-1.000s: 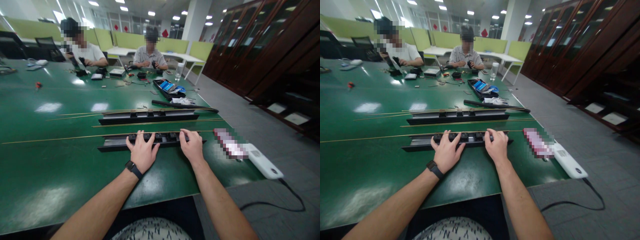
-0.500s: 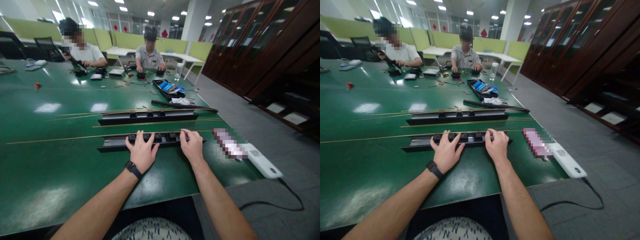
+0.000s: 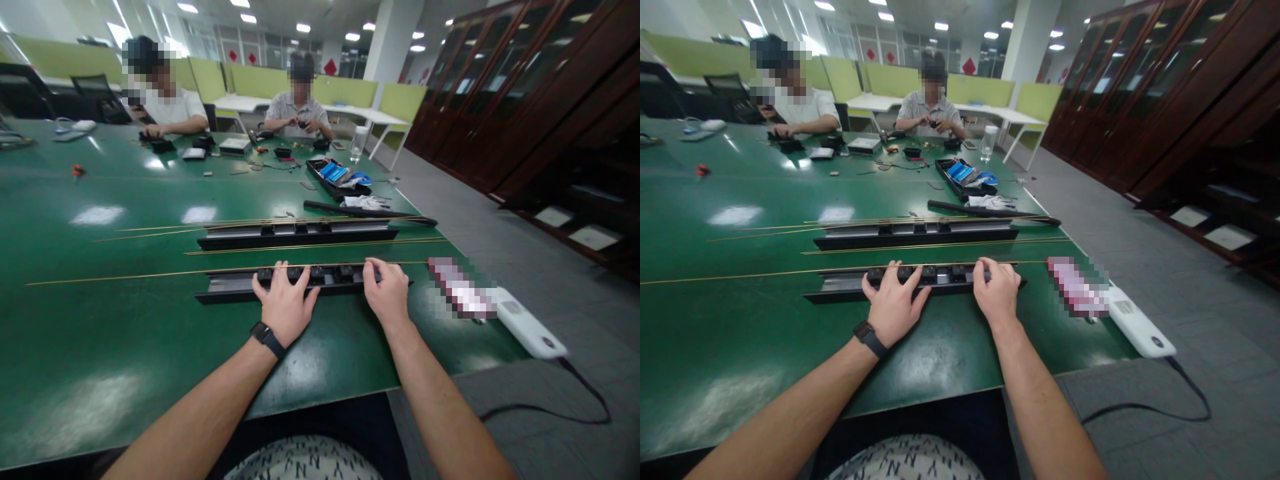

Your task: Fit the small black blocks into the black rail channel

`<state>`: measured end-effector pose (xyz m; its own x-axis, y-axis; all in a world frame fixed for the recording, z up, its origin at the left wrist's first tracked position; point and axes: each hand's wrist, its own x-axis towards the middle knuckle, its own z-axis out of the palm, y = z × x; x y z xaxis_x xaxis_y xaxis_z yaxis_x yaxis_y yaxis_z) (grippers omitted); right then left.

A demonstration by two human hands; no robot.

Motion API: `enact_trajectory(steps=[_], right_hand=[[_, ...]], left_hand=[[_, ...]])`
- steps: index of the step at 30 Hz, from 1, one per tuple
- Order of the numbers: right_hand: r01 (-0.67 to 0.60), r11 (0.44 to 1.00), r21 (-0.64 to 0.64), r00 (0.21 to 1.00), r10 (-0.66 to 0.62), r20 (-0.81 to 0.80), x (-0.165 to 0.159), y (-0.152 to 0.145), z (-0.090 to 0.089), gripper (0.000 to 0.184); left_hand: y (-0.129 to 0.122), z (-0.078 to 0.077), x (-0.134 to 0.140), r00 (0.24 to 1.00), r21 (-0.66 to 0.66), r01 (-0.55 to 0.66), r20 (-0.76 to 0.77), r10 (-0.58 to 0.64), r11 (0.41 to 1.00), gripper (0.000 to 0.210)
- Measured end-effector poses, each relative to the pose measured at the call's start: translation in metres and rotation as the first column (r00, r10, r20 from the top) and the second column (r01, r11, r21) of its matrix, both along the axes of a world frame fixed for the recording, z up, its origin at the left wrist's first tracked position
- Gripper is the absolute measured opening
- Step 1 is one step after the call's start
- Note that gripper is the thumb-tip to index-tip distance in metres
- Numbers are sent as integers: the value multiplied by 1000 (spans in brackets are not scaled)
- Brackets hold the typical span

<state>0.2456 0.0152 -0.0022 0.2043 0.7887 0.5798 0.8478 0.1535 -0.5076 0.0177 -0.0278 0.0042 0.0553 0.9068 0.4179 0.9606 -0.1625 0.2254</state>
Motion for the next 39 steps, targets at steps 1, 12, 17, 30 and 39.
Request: enact_trajectory(steps=[1,12,17,30,39], right_hand=[[19,1000,-1,1000,-19,-2,1,0,0,37],[-51,999,-1,999,51,11,-2,-2,3,36],[12,1000,-4,1000,-12,1,0,-1,2,36],[6,1000,12,1000,-6,11,0,-1,1,38],[-86,996,1,996,86,25,-3,-4,4,36]], left_hand=[[0,0,0,1000,2,0,-1,0,1000,48],[0,0,0,1000,-8,-6,-30,6,1000,48],[-1,2,0,1000,-13,-10,-26,10,1000,48],[0,1,0,1000,-20,-8,-19,8,1000,48],[0,1,0,1000,-13,-8,-28,8,1000,48]])
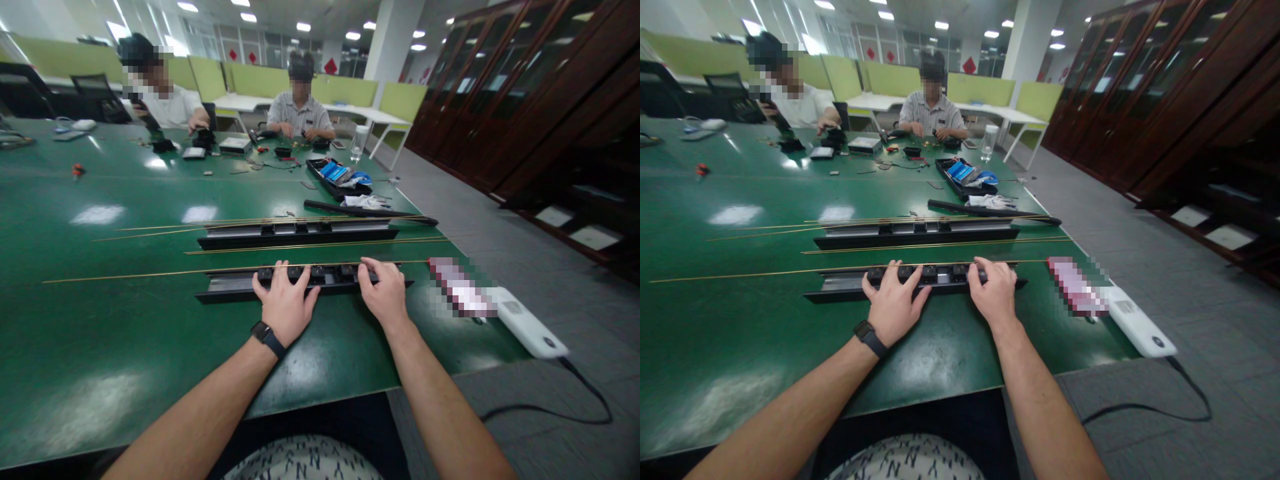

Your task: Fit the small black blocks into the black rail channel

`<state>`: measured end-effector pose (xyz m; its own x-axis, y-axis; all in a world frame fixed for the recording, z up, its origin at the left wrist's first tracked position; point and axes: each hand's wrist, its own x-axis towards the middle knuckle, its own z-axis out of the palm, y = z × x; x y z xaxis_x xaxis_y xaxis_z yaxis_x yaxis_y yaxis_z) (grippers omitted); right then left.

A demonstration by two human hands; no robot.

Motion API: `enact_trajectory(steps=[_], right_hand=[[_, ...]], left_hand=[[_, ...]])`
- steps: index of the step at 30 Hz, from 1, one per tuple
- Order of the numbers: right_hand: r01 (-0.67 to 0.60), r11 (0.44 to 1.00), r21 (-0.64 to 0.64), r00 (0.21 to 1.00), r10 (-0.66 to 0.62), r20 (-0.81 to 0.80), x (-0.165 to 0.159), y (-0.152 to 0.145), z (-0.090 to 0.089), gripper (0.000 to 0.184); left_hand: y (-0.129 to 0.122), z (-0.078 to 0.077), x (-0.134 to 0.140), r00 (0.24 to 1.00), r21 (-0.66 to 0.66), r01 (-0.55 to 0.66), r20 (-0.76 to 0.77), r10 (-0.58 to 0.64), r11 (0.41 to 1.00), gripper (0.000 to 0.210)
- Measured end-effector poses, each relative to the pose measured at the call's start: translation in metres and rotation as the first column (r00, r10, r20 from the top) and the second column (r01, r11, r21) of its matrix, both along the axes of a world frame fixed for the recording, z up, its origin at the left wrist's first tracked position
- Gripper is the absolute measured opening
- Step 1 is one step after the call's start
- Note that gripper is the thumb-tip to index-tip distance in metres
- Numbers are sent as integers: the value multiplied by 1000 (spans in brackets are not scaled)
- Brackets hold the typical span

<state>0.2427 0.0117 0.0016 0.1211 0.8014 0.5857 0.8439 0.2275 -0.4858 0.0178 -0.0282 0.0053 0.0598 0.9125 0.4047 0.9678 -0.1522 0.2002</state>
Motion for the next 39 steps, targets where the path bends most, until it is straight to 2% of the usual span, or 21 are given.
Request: enact_trajectory(steps=[11,19,26,28,33,39], right_hand=[[138,990,-4,990,-138,-28,3,2,0,37],[38,999,-15,999,-38,-20,2,2,-1,35],[150,989,1,989,-150,-14,4,3,-2,36],[145,989,2,989,-145,-20,5,3,-2,36],[39,999,-2,999,-39,-10,3,1,-1,35],[119,993,-6,993,-119,-6,3,2,-1,36]], left_hand=[[0,1,0,1000,-8,-1,5,1,1000,48],[0,1,1,1000,-11,-4,3,4,1000,49],[0,1,1,1000,-7,-4,12,4,1000,49],[0,1,1,1000,-5,-3,14,3,1000,49],[0,1,1,1000,-6,-7,-7,7,1000,49],[0,0,0,1000,-2,-2,4,2,1000,49]])
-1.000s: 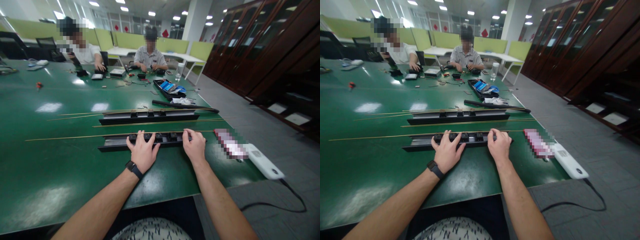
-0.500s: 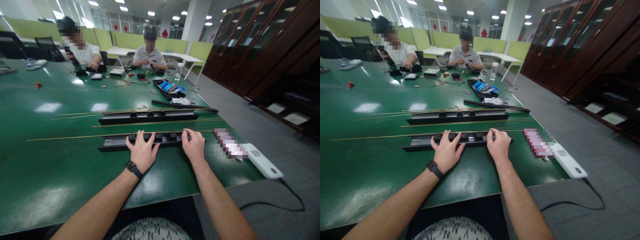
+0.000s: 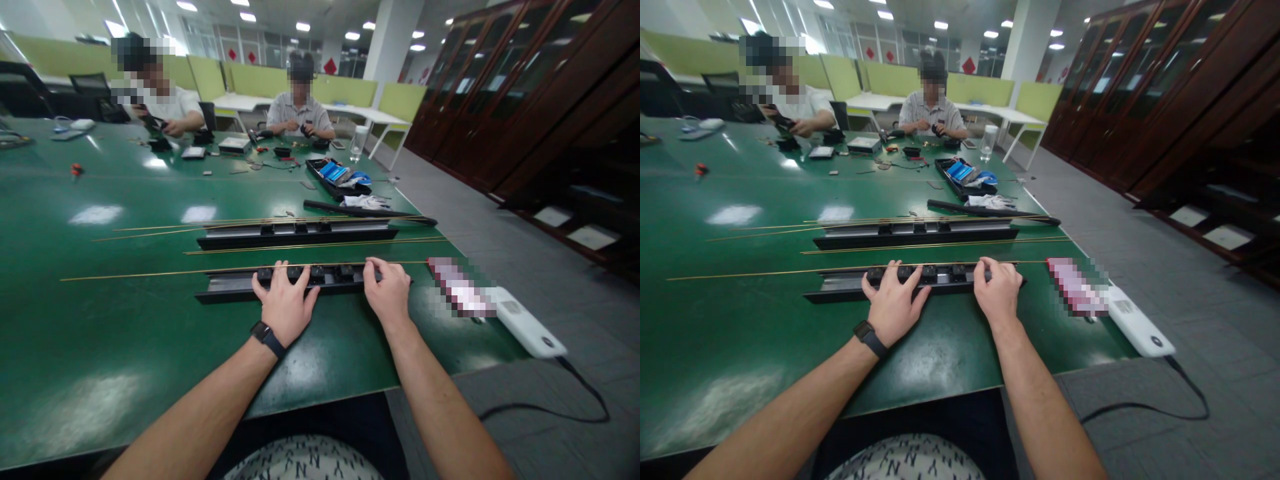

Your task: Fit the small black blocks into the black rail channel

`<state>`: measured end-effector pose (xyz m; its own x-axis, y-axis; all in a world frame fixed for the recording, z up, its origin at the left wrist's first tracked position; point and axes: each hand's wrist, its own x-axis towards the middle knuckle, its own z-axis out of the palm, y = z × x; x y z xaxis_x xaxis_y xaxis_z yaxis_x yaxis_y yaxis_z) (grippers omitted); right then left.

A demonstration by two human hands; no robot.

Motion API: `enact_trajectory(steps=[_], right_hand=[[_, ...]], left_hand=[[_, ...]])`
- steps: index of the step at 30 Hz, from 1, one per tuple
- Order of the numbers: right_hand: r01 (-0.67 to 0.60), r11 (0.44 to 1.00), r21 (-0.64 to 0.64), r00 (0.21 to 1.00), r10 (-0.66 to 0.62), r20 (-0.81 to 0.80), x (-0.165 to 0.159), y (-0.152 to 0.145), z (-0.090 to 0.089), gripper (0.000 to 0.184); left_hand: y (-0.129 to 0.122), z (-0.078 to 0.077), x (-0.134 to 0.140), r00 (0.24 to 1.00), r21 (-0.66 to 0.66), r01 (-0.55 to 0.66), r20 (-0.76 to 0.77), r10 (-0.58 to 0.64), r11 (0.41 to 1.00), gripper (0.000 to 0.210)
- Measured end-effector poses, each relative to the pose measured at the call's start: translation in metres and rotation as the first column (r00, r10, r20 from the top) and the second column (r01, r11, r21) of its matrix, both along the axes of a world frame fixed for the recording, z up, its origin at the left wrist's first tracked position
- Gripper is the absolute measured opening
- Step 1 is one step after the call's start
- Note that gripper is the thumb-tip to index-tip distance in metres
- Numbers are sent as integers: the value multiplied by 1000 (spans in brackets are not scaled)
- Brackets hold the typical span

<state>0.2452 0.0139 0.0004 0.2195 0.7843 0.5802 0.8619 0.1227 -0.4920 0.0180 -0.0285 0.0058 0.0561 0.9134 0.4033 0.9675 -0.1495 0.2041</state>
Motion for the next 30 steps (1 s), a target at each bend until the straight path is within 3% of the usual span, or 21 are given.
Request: enact_trajectory(steps=[10,19,25,30], right_hand=[[-64,998,8,998,64,-4,1,0,-1,38],[51,999,-2,999,-51,-18,3,1,0,37],[-54,998,13,998,54,-18,2,0,0,35],[27,1000,12,1000,-27,2,3,1,-1,35]], left_hand=[[0,0,0,1000,4,2,0,-2,1000,48],[0,-1,1,1000,15,0,7,-1,1000,47],[1,-1,0,1000,26,6,10,-6,1000,47],[1,-2,0,999,26,12,33,-13,1000,47]])
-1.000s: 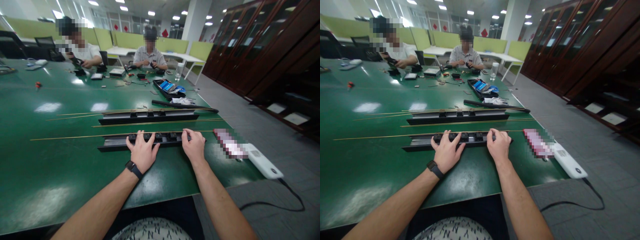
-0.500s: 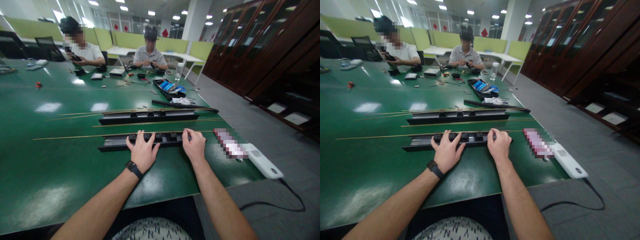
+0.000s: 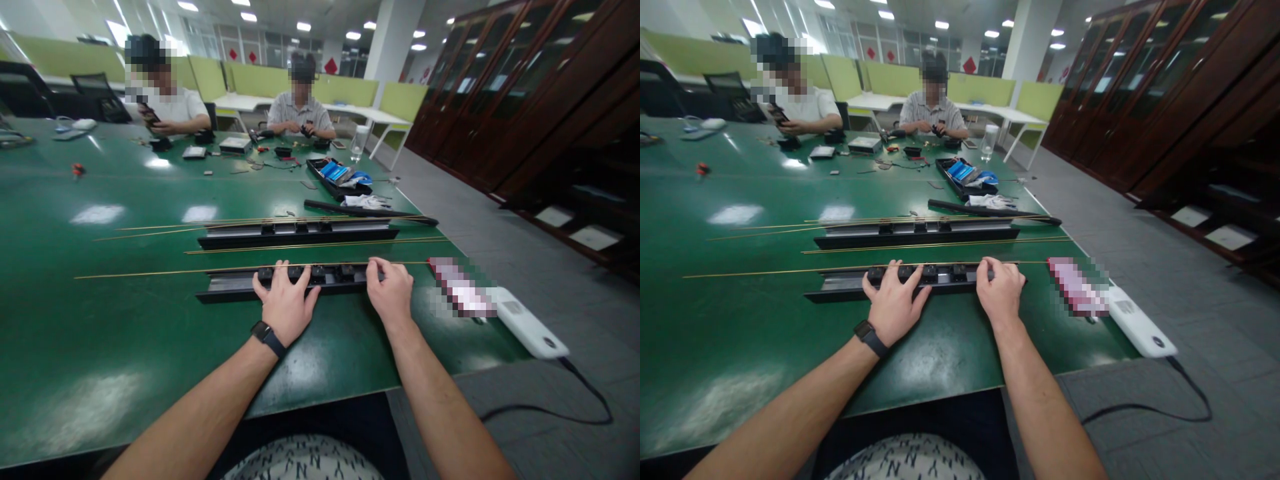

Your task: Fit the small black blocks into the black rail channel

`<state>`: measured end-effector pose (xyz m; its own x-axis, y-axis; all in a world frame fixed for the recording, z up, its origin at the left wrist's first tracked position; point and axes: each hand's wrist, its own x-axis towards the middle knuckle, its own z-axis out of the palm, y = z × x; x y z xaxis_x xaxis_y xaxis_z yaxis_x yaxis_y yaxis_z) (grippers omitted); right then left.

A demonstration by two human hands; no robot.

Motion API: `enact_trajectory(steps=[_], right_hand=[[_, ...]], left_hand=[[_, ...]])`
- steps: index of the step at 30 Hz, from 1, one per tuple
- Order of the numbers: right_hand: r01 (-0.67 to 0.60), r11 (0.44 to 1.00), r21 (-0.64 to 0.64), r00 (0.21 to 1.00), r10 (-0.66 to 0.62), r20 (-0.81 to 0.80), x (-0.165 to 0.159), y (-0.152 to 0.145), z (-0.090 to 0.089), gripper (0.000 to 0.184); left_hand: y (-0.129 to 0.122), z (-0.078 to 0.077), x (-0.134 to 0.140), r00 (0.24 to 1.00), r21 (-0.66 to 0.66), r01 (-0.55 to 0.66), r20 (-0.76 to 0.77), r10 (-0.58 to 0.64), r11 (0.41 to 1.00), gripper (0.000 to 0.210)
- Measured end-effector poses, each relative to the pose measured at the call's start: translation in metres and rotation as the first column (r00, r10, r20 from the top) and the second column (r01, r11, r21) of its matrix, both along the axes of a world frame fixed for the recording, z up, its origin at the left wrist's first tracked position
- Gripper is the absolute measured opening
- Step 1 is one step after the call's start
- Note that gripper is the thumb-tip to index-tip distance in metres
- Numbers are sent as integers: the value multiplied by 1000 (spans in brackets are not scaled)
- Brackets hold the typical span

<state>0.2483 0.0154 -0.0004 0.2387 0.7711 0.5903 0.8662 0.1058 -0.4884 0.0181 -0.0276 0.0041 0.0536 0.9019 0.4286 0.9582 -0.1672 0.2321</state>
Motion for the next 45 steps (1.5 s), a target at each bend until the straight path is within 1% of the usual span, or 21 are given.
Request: enact_trajectory(steps=[3,7,9,15,17,21,23,29,31,36,38,42,45], right_hand=[[23,1000,-4,1000,-23,-7,0,0,1,35],[-66,998,-5,998,66,-14,-1,-2,1,35],[-91,996,-4,996,91,-6,-2,-2,1,34],[8,1000,6,1000,-8,-5,1,0,1,35],[9,1000,14,1000,-9,-9,1,0,1,35],[-82,996,23,997,83,-6,-1,-1,0,35],[-100,995,18,995,100,3,-2,-1,0,34],[32,999,-13,999,-32,-2,1,0,0,36],[30,999,-17,999,-31,-11,1,0,1,35],[-68,998,-13,998,68,-4,-2,-2,2,35],[-58,998,-13,998,58,9,-2,-2,2,36],[8,1000,-23,1000,-8,12,0,0,1,37],[17,999,-28,1000,-17,7,1,0,1,36]], left_hand=[[0,1,0,1000,-1,0,0,0,1000,47],[-1,1,0,1000,-5,-5,-14,5,1000,47],[-1,1,0,1000,-8,-7,-17,7,1000,48],[0,1,1,1000,-15,-10,-14,9,1000,48],[0,1,0,1000,-12,-7,-9,7,1000,48],[-1,0,0,1000,-9,-6,-13,6,1000,48],[-1,1,0,1000,-13,-9,-24,9,1000,48],[-1,1,0,1000,-20,-11,-28,10,1000,48],[-1,1,0,1000,-22,-10,-21,9,1000,48],[-1,2,0,1000,-31,-14,-25,13,999,48],[-1,2,1,999,-34,-14,-29,13,999,49],[-1,2,0,1000,-33,-15,-25,14,999,49],[-1,1,0,1000,-25,-14,-24,14,1000,48]])
